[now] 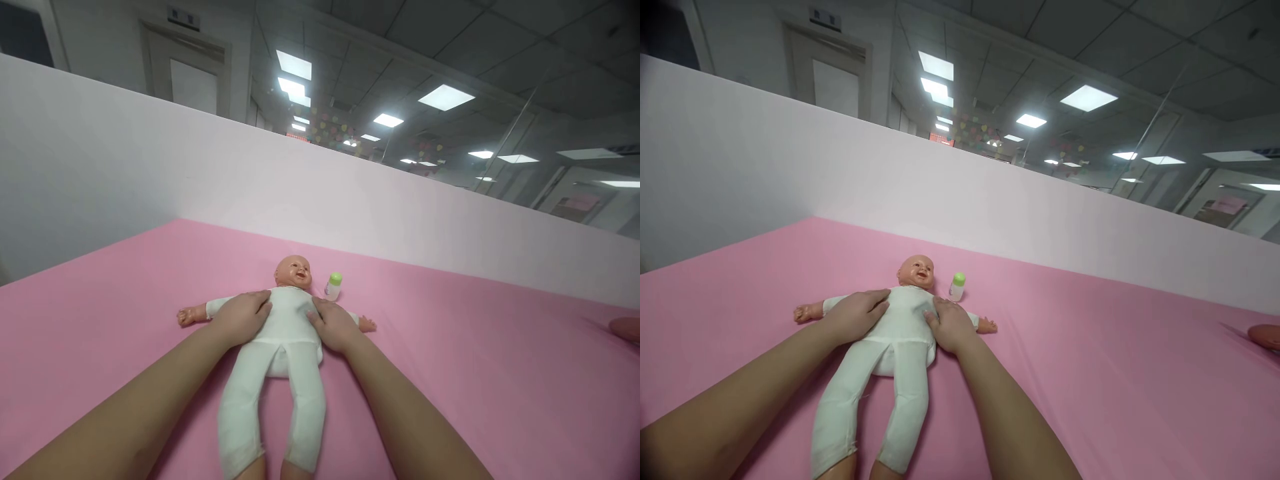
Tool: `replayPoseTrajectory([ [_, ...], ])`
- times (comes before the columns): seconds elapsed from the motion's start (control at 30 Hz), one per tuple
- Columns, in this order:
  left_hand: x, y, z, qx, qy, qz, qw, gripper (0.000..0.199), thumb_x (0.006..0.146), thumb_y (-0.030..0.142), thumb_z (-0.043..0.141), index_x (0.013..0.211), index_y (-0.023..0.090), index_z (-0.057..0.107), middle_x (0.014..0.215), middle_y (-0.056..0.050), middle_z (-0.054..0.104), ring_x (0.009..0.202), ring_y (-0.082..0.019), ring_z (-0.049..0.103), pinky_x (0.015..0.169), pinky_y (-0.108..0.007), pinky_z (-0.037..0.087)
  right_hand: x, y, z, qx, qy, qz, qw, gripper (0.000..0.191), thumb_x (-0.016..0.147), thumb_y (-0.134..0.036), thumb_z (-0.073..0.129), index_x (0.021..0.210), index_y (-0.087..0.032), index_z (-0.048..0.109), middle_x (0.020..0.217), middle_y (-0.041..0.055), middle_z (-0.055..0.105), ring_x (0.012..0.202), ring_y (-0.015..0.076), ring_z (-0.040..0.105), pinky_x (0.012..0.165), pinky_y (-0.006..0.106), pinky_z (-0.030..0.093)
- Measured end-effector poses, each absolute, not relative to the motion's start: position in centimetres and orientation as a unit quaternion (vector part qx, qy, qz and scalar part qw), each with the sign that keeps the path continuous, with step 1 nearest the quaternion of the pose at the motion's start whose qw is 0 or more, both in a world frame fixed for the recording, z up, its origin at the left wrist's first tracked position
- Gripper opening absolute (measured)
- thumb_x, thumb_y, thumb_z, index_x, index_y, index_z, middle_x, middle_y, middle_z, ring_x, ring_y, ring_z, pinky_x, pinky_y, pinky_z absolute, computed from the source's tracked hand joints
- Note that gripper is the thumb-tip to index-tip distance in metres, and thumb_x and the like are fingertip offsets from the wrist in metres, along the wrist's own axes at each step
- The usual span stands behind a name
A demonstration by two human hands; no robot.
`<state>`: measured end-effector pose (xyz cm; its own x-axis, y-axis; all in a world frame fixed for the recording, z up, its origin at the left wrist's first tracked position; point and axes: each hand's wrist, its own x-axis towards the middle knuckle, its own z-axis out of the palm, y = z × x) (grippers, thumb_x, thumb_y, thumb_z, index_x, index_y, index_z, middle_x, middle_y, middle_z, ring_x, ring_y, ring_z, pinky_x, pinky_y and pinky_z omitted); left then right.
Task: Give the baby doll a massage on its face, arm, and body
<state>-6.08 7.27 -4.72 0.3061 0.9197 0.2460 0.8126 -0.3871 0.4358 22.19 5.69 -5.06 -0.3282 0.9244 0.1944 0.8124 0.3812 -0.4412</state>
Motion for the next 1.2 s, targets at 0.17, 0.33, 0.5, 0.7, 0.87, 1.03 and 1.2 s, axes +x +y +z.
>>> replayPoseTrajectory([
  [0.17,-5.3,2.5,-0.5,0.806,0.493,0.278,0.174,0.044,0.096,0.052,0.055,0.122,0.028,0.08,0.127,-0.003,0.077,0.116,-0.03,0.072,0.099,-0.037,0.056,22.1,5.5,-4.9,-0.529,-0.81,0.131,0.216,0.05,0.109,-0.056,0.043,0.144,-0.024,0.062,0.142,0.0098,0.067,0.133,0.0321,0.059,0.113,0.046,0.041],
  [0.33,-5.2,-2.5,-1.2,0.88,0.379,0.214,0.188,0.044,0.098,0.044,0.056,0.14,0.042,0.07,0.141,0.005,0.069,0.131,-0.028,0.065,0.113,-0.04,0.052,22.1,5.9,-5.5,-0.514,-0.815,0.122,0.237,0.05,0.109,-0.056,0.043,0.143,-0.024,0.062,0.143,0.0097,0.067,0.135,0.0323,0.058,0.115,0.047,0.039],
  [0.5,-6.2,-3.0,-4.0,0.901,0.349,0.176,0.187,0.059,0.105,0.054,0.049,0.162,0.051,0.037,0.167,0.01,0.039,0.156,-0.028,0.036,0.131,-0.048,0.028,21.7,6.3,-6.4,-0.521,-0.815,0.096,0.234,0.055,0.109,-0.054,0.043,0.147,-0.017,0.059,0.149,0.0149,0.062,0.139,0.034,0.055,0.117,0.049,0.038],
  [0.7,-4.1,1.6,-4.0,0.881,0.395,0.171,0.196,0.064,0.108,0.06,0.038,0.166,0.033,0.038,0.171,0.001,0.031,0.161,-0.031,0.023,0.132,-0.055,0.019,21.6,6.2,-6.5,-0.52,-0.819,0.095,0.222,0.062,0.109,-0.054,0.042,0.154,-0.012,0.053,0.153,0.0186,0.058,0.142,0.0332,0.053,0.119,0.049,0.036],
  [0.87,-2.7,5.5,-4.5,0.86,0.451,0.185,0.149,0.074,0.105,0.064,0.041,0.165,0.02,0.042,0.17,-0.007,0.036,0.16,-0.032,0.026,0.131,-0.051,0.022,21.8,6.1,-6.5,-0.518,-0.822,0.093,0.218,0.062,0.108,-0.052,0.045,0.154,-0.011,0.053,0.154,0.019,0.057,0.142,0.0335,0.052,0.121,0.049,0.034],
  [1.03,-2.6,7.2,-5.8,0.846,0.476,0.211,0.115,0.078,0.103,0.063,0.044,0.164,0.014,0.044,0.169,-0.009,0.038,0.159,-0.03,0.029,0.131,-0.046,0.023,21.8,6.0,-6.3,-0.509,-0.827,0.094,0.219,0.061,0.108,-0.05,0.046,0.153,-0.01,0.054,0.153,0.0195,0.058,0.141,0.0346,0.053,0.121,0.05,0.035],
  [1.2,-4.7,8.3,-7.1,0.816,0.512,0.24,0.115,0.076,0.106,0.061,0.034,0.163,0.012,0.044,0.167,-0.011,0.042,0.156,-0.029,0.035,0.13,-0.045,0.024,22.0,5.9,-6.6,-0.512,-0.819,0.106,0.236,0.064,0.107,-0.054,0.048,0.156,-0.013,0.05,0.157,0.0175,0.054,0.146,0.0349,0.049,0.123,0.052,0.034],
])
